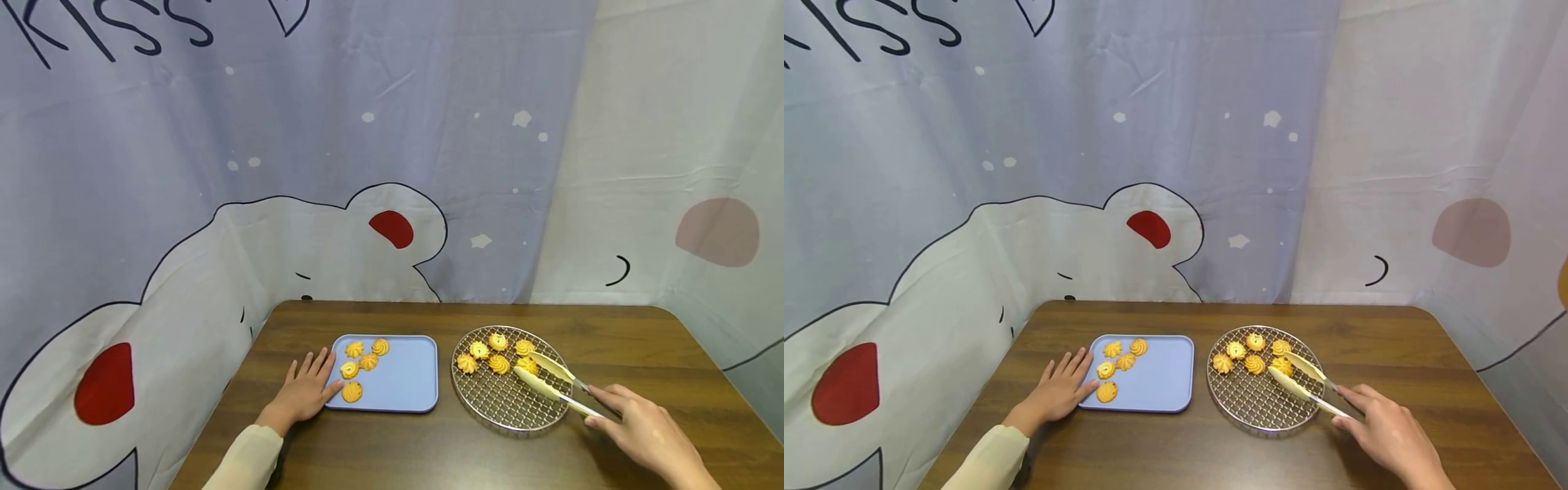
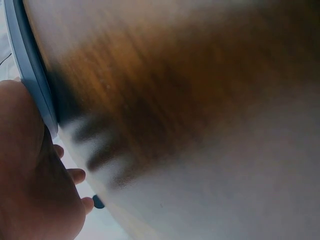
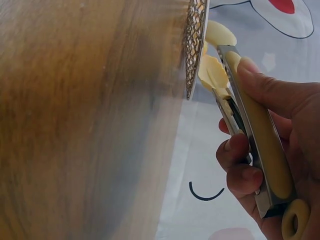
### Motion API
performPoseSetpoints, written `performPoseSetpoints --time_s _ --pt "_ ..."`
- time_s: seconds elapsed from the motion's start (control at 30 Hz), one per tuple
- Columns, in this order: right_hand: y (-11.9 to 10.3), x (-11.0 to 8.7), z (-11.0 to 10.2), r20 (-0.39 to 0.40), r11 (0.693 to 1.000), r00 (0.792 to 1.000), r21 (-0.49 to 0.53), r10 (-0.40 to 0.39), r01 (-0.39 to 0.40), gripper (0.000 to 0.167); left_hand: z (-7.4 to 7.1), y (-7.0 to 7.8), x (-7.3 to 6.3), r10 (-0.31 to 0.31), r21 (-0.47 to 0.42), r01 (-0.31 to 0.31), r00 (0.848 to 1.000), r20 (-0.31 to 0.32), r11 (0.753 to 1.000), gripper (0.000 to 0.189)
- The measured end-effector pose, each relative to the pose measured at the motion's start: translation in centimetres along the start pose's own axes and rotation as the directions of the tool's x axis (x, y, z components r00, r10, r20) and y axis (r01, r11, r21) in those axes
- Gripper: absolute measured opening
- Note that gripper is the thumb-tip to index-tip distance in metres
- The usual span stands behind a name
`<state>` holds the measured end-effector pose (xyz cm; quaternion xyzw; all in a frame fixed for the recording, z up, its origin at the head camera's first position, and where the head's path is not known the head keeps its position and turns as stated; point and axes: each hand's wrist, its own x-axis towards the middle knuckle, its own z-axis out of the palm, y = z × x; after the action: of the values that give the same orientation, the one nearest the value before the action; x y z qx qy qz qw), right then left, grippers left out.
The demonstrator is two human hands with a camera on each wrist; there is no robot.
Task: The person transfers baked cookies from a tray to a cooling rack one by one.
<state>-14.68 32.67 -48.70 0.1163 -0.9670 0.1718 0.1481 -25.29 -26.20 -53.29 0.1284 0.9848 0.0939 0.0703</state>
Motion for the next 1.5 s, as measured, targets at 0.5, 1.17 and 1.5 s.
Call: performPoseSetpoints --time_s 0.5,1.17,1.5 --pt "0.2 0.3 0.1 0.027 1.000 1.000 -0.018 -0.006 0.006 0.053 -0.2 0.2 -0.2 0.019 -0.011 -0.019 0.999 -0.028 1.000 0.074" --pt "-1.1 0.6 -0.2 0.026 1.000 1.000 0.012 -0.013 0.013 0.056 0.0 0.1 -0.2 0.004 0.012 -0.004 1.000 -0.006 1.000 0.073" --pt "-2.7 1.8 0.2 0.020 0.999 0.999 0.021 -0.032 0.032 0.056 -0.1 0.1 -0.2 0.005 0.008 -0.004 1.000 -0.009 1.000 0.073"
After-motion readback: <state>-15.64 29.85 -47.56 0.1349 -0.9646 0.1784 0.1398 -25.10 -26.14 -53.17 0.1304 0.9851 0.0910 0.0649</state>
